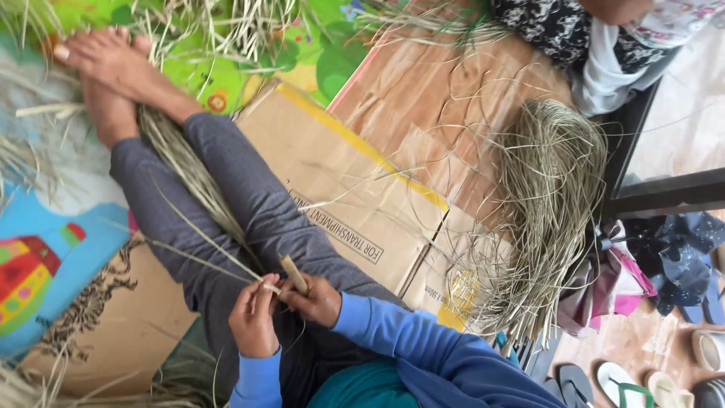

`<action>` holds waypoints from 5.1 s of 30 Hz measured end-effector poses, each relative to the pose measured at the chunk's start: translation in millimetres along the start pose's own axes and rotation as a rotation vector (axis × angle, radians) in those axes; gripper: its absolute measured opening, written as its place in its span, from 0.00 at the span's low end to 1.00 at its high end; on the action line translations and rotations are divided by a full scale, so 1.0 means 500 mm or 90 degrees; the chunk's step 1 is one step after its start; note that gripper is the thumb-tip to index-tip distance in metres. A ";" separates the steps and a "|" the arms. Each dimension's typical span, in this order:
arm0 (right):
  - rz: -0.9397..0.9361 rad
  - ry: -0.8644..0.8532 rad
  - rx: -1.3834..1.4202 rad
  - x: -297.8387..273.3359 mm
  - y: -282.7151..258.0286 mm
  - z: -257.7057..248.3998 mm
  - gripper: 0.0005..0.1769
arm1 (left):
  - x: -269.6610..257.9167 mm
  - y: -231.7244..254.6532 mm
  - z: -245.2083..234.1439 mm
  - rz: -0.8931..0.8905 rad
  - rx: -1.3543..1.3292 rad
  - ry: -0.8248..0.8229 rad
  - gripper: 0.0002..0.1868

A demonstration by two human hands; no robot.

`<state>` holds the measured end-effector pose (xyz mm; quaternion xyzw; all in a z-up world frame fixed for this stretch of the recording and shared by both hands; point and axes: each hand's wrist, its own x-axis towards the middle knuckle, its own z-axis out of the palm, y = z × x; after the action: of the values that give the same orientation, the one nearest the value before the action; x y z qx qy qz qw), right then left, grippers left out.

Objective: Weaving long strips of dried grass or straw into a mat or similar object using a small wooden tool for tension.

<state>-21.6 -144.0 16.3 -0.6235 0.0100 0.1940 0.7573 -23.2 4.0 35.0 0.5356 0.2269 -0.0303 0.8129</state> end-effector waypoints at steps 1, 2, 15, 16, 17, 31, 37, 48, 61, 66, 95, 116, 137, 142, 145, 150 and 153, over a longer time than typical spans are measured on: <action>-0.010 0.006 -0.002 0.001 -0.004 -0.002 0.03 | 0.005 -0.012 -0.003 0.006 0.000 -0.011 0.14; -0.030 -0.009 -0.013 0.002 -0.006 -0.003 0.02 | 0.011 -0.024 -0.006 0.011 0.001 0.000 0.13; -0.106 -0.114 -0.110 -0.003 -0.041 -0.004 0.01 | 0.095 0.043 -0.029 0.161 0.025 0.097 0.08; -0.106 -0.115 -0.109 -0.005 -0.040 -0.005 0.01 | 0.111 0.048 -0.035 0.162 0.026 0.098 0.08; -0.109 -0.119 -0.110 -0.006 -0.039 -0.007 0.01 | 0.125 0.053 -0.042 0.177 0.019 0.106 0.08; -0.018 -0.223 -0.164 -0.003 0.028 -0.038 0.01 | 0.370 0.116 -0.145 0.456 0.100 0.240 0.07; 0.077 -0.211 -0.168 0.021 0.078 -0.059 0.00 | 0.435 0.171 -0.211 0.452 0.138 0.367 0.04; 0.216 -0.171 -0.152 0.028 0.067 -0.064 0.02 | 0.435 0.370 -0.296 0.661 -0.091 0.315 0.08; 0.076 0.023 -0.003 0.028 0.040 -0.022 0.03 | 0.078 0.344 -0.091 0.713 0.388 0.312 0.03; -0.021 -0.039 0.084 0.014 -0.018 0.004 0.03 | 0.077 0.199 -0.075 0.793 0.608 0.113 0.05; -0.116 0.106 -0.011 0.009 -0.073 0.015 0.01 | -0.057 0.042 0.025 0.215 0.248 -0.079 0.18; -0.106 0.303 0.312 0.008 -0.118 -0.047 0.03 | -0.053 0.107 0.099 0.336 0.481 -0.054 0.04; -0.511 0.104 -0.636 0.035 -0.194 -0.071 0.23 | -0.060 0.122 0.103 0.433 0.683 -0.126 0.05; -0.453 0.149 -0.726 0.065 -0.183 -0.097 0.28 | -0.059 0.110 0.090 0.499 0.762 -0.124 0.07; -0.349 0.319 -0.789 0.120 -0.127 -0.167 0.34 | -0.059 0.128 0.069 0.459 0.729 -0.152 0.07; -0.285 0.549 -1.036 0.190 -0.026 -0.348 0.35 | -0.056 0.170 0.018 0.376 0.706 -0.208 0.07; -0.239 0.611 -1.062 0.192 -0.013 -0.429 0.38 | -0.055 0.211 -0.010 0.334 0.647 -0.253 0.06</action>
<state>117.8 -321.3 -49.8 -0.9628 0.0772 -0.2588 0.0077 -18.8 47.9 135.1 0.8792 -0.1119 -0.0327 0.4621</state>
